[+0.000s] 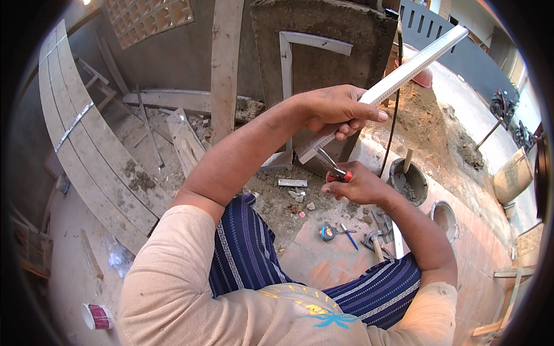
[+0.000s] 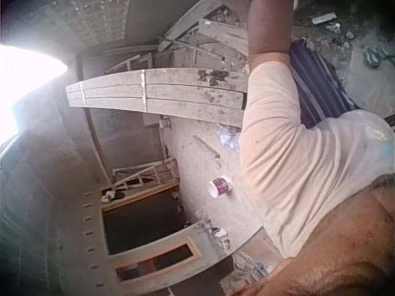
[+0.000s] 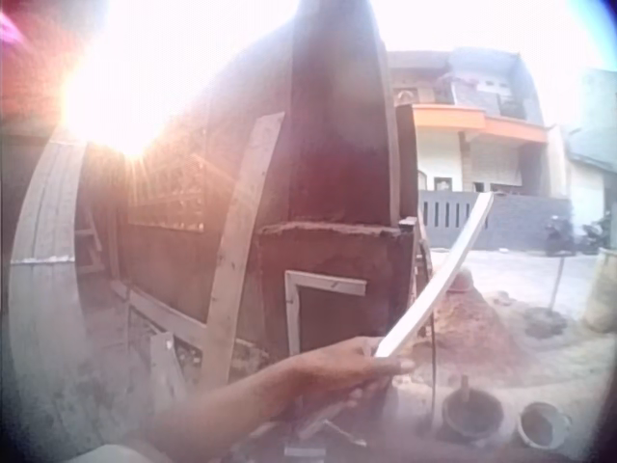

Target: The person measures a metal strip against a concrete pillar, marks it, and then cuts it to size using pliers. They repeat the process to cut another piece and fit it into the corner of the pillar.

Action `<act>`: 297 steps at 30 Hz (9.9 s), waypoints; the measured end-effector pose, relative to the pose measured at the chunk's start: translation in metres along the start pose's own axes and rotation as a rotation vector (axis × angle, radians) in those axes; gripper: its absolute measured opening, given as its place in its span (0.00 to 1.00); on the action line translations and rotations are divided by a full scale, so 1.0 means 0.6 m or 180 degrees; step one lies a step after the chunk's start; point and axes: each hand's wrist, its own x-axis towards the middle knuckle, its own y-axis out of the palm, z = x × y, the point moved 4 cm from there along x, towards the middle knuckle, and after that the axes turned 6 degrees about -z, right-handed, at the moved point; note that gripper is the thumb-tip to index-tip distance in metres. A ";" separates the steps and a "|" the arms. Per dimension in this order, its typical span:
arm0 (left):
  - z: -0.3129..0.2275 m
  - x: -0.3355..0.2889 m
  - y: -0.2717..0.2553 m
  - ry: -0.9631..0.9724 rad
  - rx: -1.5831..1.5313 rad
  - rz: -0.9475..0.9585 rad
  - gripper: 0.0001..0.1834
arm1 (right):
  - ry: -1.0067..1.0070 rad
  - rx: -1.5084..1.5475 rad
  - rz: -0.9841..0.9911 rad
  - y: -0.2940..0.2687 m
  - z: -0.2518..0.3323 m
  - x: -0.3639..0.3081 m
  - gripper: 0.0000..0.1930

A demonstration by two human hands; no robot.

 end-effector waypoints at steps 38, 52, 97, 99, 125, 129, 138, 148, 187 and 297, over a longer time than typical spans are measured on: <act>0.206 0.073 0.062 -0.0872 0.0459 0.0469 0.23 | 0.0738 -0.2461 0.0556 -0.071 -0.014 -0.031 0.19; 0.232 0.069 0.078 -0.0925 0.0399 0.0508 0.23 | 0.1601 -0.2131 0.1122 -0.052 -0.026 -0.024 0.23; 0.272 0.081 0.089 -0.1266 0.0138 0.0385 0.28 | 0.0490 -0.3114 0.0431 -0.011 -0.029 -0.014 0.11; 0.272 0.081 0.091 -0.1232 0.0182 0.0383 0.28 | 0.0497 -0.3061 0.0342 -0.007 -0.033 -0.012 0.11; 0.139 0.033 0.016 -0.0520 0.0865 0.0408 0.24 | 0.0406 -0.2670 0.1847 0.034 -0.103 -0.006 0.20; -0.006 -0.037 0.017 -0.0105 0.0180 0.0134 0.21 | 0.0382 -0.2374 0.1783 0.046 -0.108 0.008 0.20; -0.233 -0.143 -0.094 0.1648 -0.1497 -0.0821 0.07 | -0.0680 -0.0116 -0.0670 -0.041 0.094 -0.013 0.11; -0.232 -0.117 -0.106 0.2390 -0.1798 -0.0878 0.05 | -0.0950 -0.0374 -0.1022 -0.068 0.203 -0.077 0.07; -0.228 -0.069 -0.026 0.2923 -0.2532 -0.1439 0.12 | -0.2835 -0.0584 -0.3369 -0.125 0.167 -0.068 0.33; -0.085 0.050 -0.020 0.2107 -0.2140 0.0423 0.14 | -0.1999 0.1336 -0.2774 -0.236 0.105 -0.098 0.35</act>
